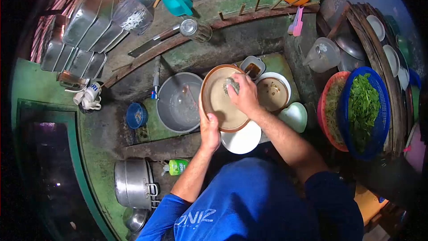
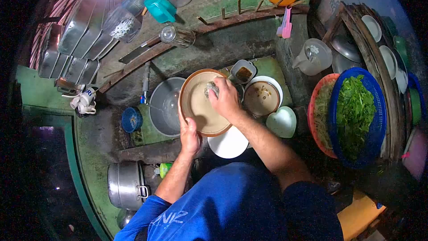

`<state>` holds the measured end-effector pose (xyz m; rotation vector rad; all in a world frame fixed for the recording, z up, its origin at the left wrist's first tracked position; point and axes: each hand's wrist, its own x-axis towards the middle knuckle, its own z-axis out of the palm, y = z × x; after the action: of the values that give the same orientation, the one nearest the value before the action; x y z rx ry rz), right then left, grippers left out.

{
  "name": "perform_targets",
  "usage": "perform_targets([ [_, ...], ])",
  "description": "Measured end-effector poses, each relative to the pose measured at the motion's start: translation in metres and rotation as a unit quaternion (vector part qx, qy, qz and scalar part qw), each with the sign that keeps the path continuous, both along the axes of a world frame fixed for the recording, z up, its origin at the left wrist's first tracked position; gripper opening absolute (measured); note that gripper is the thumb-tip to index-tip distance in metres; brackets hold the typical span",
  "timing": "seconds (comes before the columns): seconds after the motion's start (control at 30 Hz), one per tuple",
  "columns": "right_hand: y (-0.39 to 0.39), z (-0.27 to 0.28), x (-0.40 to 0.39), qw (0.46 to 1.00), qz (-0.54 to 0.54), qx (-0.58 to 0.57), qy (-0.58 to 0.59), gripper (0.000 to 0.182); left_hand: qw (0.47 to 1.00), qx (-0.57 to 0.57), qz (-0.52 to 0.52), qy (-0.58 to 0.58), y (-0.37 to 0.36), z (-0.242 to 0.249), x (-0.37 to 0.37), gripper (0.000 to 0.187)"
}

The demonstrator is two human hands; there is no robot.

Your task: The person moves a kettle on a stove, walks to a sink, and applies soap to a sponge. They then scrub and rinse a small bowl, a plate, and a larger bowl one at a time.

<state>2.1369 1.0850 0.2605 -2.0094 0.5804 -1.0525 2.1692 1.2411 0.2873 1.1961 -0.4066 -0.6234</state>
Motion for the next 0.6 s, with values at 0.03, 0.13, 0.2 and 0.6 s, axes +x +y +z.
perform_targets([
  [0.03, -0.002, 0.004, 0.003, 0.999, -0.017, 0.051, -0.002, 0.023, 0.999, 0.033, 0.014, -0.034, -0.004, 0.007, -0.003, 0.062],
  [0.13, 0.03, 0.027, -0.007, 0.996, 0.091, 0.005, -0.01, 0.02, 1.0, 0.006, 0.018, 0.008, -0.007, 0.002, 0.001, 0.058],
  [0.2, 0.048, 0.025, -0.019, 0.982, 0.185, -0.03, -0.035, 0.022, 0.997, -0.023, -0.008, 0.068, 0.009, -0.015, 0.017, 0.059],
  [0.6, 0.035, 0.031, -0.005, 0.956, 0.253, -0.121, 0.089, 0.042, 0.98, -0.039, -0.026, 0.192, 0.003, -0.01, 0.011, 0.057],
])
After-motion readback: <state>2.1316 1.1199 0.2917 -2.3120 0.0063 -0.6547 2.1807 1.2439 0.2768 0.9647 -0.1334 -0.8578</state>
